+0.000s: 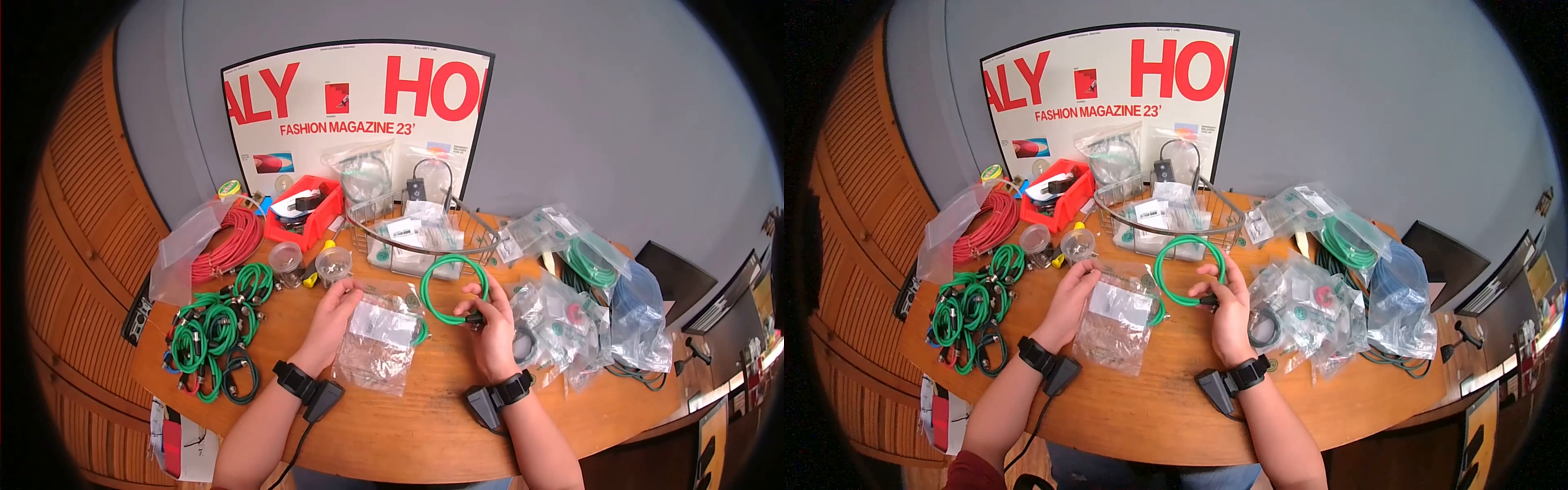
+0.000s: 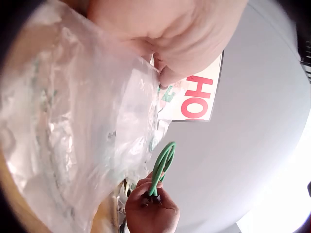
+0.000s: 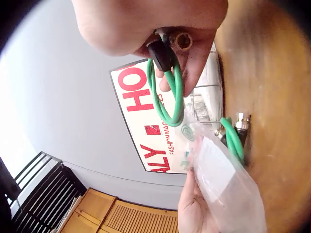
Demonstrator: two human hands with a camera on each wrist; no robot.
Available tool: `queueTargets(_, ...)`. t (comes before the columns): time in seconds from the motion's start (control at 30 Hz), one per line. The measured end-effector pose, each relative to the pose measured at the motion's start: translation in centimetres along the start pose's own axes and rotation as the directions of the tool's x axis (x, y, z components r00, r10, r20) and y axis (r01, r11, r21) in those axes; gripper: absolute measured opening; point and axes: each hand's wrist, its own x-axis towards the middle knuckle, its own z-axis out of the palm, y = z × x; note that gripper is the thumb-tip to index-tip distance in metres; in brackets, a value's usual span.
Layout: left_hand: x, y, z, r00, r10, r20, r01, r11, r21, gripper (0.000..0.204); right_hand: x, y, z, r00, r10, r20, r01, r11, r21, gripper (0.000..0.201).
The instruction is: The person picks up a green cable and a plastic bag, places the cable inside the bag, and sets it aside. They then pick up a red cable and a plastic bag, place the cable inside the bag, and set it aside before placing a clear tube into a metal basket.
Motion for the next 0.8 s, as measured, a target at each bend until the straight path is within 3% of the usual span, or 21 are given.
queueTargets(0.07,0.1,-0.3,-0.2,0.999,-0.013,-0.032,0.011,0.999,-0.040,0.014,0.0,0.1,0.0,0.998,-0.009,0.058,0.008,1.000,0.018,0.049)
queueTargets(0.13,0.3,-0.2,-0.2,1.000,-0.011,-0.025,0.005,0.972,-0.235,0.015,0.0,0.1,0.1,0.986,-0.027,0.166,0.031,0.999,-0.022,0.049)
queueTargets(0.23,-0.2,1.2,-0.1,0.999,-0.036,0.022,0.041,0.961,-0.274,0.017,-0.2,0.0,0.5,0.973,-0.019,0.232,0.044,0.994,-0.105,0.047)
queueTargets(0.43,-0.3,1.7,-0.2,1.000,0.009,0.020,0.000,0.917,-0.399,0.020,-0.1,0.1,0.4,0.968,-0.021,0.248,0.073,0.977,-0.200,0.046)
queueTargets(0.8,-0.7,1.5,0.3,0.999,0.028,0.017,-0.019,0.921,-0.389,0.020,-0.5,0.1,1.1,0.904,0.065,0.423,0.036,0.974,-0.226,0.047)
